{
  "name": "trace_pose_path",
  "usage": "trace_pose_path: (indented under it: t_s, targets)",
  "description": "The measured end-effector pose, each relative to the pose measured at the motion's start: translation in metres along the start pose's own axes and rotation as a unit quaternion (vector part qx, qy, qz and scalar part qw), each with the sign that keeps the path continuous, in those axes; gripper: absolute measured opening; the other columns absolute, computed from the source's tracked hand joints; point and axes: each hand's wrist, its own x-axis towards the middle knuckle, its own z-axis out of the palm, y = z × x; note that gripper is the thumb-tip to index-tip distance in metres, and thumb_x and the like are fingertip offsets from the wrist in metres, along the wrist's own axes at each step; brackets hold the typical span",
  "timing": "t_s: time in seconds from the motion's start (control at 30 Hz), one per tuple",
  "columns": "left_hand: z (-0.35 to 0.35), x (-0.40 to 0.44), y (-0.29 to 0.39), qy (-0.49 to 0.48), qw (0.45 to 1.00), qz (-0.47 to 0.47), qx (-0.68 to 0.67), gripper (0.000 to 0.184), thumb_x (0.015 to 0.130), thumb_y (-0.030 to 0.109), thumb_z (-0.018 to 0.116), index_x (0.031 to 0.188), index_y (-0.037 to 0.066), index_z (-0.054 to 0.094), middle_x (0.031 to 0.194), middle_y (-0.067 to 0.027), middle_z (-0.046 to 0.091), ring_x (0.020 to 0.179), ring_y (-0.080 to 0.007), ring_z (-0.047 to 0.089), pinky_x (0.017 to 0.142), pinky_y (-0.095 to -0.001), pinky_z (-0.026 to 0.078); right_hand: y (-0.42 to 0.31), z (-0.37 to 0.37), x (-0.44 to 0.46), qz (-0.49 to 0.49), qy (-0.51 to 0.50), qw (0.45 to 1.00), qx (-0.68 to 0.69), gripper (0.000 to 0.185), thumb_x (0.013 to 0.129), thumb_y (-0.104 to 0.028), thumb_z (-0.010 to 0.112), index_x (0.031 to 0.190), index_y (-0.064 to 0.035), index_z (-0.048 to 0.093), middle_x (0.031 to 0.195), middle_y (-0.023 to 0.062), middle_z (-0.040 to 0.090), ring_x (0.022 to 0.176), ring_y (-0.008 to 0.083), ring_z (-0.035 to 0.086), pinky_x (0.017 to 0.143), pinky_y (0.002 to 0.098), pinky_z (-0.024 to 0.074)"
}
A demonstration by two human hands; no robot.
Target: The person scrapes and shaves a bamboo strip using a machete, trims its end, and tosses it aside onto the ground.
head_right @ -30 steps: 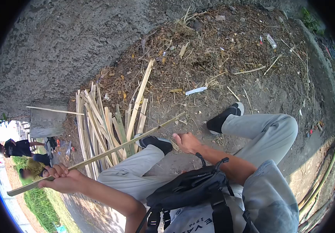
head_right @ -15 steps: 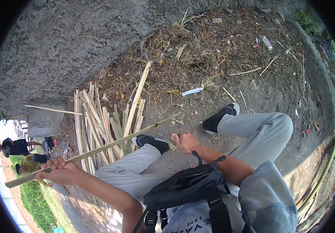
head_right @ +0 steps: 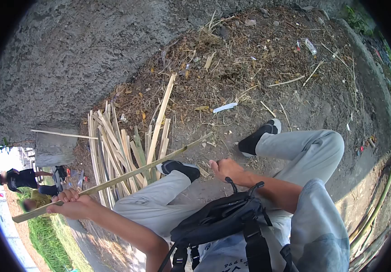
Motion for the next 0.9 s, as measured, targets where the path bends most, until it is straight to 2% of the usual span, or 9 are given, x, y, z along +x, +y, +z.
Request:
trace_pose_path:
  t_s: [0.17, 0.33, 0.5, 0.57, 0.6, 0.7, 0.8, 0.9]
  targets:
    - [0.003, -0.004, 0.002, 0.025, 1.0, 0.012, 0.009, 0.049, 0.099, 0.057, 0.039, 0.09, 0.01, 0.049, 0.057, 0.0026, 0.031, 0.043, -0.0055, 0.024, 0.035, -0.0188, 0.021, 0.075, 0.014, 0.044, 0.035, 0.021, 0.997, -0.059, 0.064, 0.099, -0.046, 0.036, 0.085, 0.0075, 0.068, 0.082, 0.036, 0.062, 0.088, 0.0518, 0.062, 0.083, 0.0536, 0.0505]
    - [0.011, -0.011, 0.006, 0.031, 0.999, 0.013, 0.021, 0.054, 0.099, 0.058, 0.038, 0.098, 0.006, 0.052, 0.058, 0.0029, 0.032, 0.044, -0.0048, 0.023, 0.036, -0.0185, 0.019, 0.057, 0.015, 0.038, 0.013, 0.045, 0.998, -0.053, 0.064, 0.1, -0.044, 0.035, 0.084, 0.0092, 0.068, 0.082, 0.0355, 0.063, 0.086, 0.0518, 0.062, 0.082, 0.0541, 0.0511]
    - [0.005, -0.006, 0.004, -0.009, 1.0, 0.015, 0.006, 0.051, 0.098, 0.058, 0.039, 0.09, 0.008, 0.047, 0.057, 0.0024, 0.031, 0.043, -0.0059, 0.025, 0.036, -0.0199, 0.021, 0.015, -0.004, -0.005, -0.041, 0.038, 0.998, -0.028, 0.065, 0.1, -0.044, 0.034, 0.085, 0.0103, 0.067, 0.083, 0.035, 0.063, 0.086, 0.0524, 0.062, 0.084, 0.0533, 0.0509]
    - [0.001, -0.008, 0.008, -0.016, 1.0, 0.015, 0.004, 0.05, 0.098, 0.058, 0.039, 0.088, 0.009, 0.045, 0.057, 0.0021, 0.031, 0.043, -0.0063, 0.027, 0.035, -0.0204, 0.022, 0.052, 0.003, 0.022, -0.009, 0.028, 0.999, -0.04, 0.065, 0.1, -0.044, 0.034, 0.085, 0.0094, 0.067, 0.082, 0.0347, 0.063, 0.085, 0.0527, 0.061, 0.084, 0.0527, 0.0507]
    - [0.002, -0.01, 0.011, -0.022, 1.0, 0.014, -0.004, 0.05, 0.098, 0.058, 0.04, 0.088, 0.008, 0.045, 0.057, 0.002, 0.031, 0.043, -0.0063, 0.026, 0.035, -0.0205, 0.022, 0.054, -0.001, 0.031, 0.003, 0.031, 0.999, -0.044, 0.065, 0.1, -0.044, 0.034, 0.085, 0.009, 0.067, 0.082, 0.0346, 0.063, 0.085, 0.0529, 0.061, 0.085, 0.0524, 0.0506]
    - [0.01, -0.018, 0.015, -0.013, 1.0, 0.014, -0.008, 0.051, 0.098, 0.058, 0.04, 0.087, 0.008, 0.045, 0.058, 0.002, 0.031, 0.043, -0.0063, 0.026, 0.035, -0.0205, 0.021, 0.053, 0.0, 0.043, 0.012, 0.07, 0.997, -0.034, 0.069, 0.1, -0.044, 0.033, 0.07, 0.0099, 0.064, 0.079, 0.0363, 0.061, 0.086, 0.051, 0.061, 0.085, 0.054, 0.0479]
    - [0.014, -0.022, 0.018, 0.011, 1.0, 0.022, -0.006, 0.05, 0.098, 0.057, 0.039, 0.085, 0.01, 0.046, 0.056, 0.0032, 0.03, 0.042, -0.0056, 0.023, 0.035, -0.0197, 0.02, 0.042, 0.007, 0.03, 0.017, 0.086, 0.996, -0.029, 0.069, 0.1, -0.044, 0.034, 0.071, 0.0101, 0.064, 0.078, 0.0373, 0.06, 0.087, 0.0512, 0.061, 0.085, 0.0543, 0.048]
    - [0.009, -0.018, 0.013, -0.002, 1.0, 0.02, -0.007, 0.05, 0.099, 0.057, 0.038, 0.083, 0.01, 0.047, 0.055, 0.0035, 0.03, 0.042, -0.0052, 0.022, 0.035, -0.0195, 0.02, 0.01, 0.0, -0.002, -0.041, 0.05, 0.998, -0.008, 0.069, 0.1, -0.045, 0.034, 0.072, 0.0102, 0.065, 0.077, 0.0372, 0.06, 0.085, 0.0516, 0.062, 0.085, 0.0542, 0.0488]
